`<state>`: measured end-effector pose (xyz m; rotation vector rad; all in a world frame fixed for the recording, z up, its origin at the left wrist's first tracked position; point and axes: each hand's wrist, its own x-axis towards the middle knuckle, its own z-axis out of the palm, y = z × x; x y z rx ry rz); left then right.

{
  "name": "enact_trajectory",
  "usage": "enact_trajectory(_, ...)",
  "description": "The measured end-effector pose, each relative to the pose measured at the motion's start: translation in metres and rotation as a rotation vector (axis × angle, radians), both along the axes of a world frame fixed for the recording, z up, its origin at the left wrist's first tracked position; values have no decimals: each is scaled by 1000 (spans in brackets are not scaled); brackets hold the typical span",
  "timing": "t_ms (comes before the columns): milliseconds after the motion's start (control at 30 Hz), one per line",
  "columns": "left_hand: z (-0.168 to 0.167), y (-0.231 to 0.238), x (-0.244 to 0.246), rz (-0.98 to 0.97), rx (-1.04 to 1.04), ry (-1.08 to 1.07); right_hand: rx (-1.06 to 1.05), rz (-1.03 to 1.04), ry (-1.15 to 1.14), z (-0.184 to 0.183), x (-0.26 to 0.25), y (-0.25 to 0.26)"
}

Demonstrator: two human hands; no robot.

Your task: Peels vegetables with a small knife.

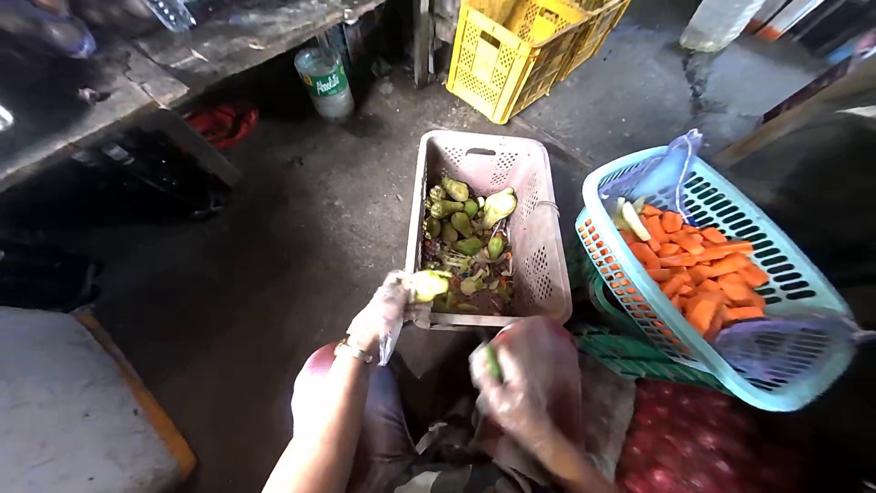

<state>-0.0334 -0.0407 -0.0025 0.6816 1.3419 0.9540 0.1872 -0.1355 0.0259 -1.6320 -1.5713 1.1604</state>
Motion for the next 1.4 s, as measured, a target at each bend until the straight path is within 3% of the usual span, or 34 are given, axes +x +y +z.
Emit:
enact_trajectory(33, 2, 2, 3, 136, 71, -67, 161, -76, -144, 16, 16, 26)
enact_trajectory(67, 2, 6, 8, 271, 159, -111, 194, -141, -279, 24, 36, 56)
enact_trajectory(133, -4, 22, 16, 536, 355, -87, 4, -234, -553, 25, 71, 112)
enact_trajectory(200, -13, 41, 17, 815, 514, 19, -208, -213, -754, -8, 101, 155)
enact_trajectory(267, -27, 47, 14, 978, 606, 97, -271, -202, -815, -45, 125, 177)
enact_trajectory(367, -48, 47, 21, 1097, 531, 147, -297, -253, -776, -76, 140, 193)
enact_trajectory(567, -91, 51, 46, 1085, 324, 253, -198, -443, -493, -100, 136, 189)
enact_trajectory(800, -91, 57, 40, 1036, 333, 321, -142, -483, -464, -106, 132, 179)
enact_trajectory(967, -89, 95, 3, 992, 360, 264, -177, -568, -377, -103, 95, 161)
enact_trajectory(1167, -90, 148, -23, 843, 295, 169, -260, -549, -281, -98, 73, 130)
enact_trajectory(1400, -107, 203, -33, 632, 297, 177, -407, -364, -254, -97, 77, 124)
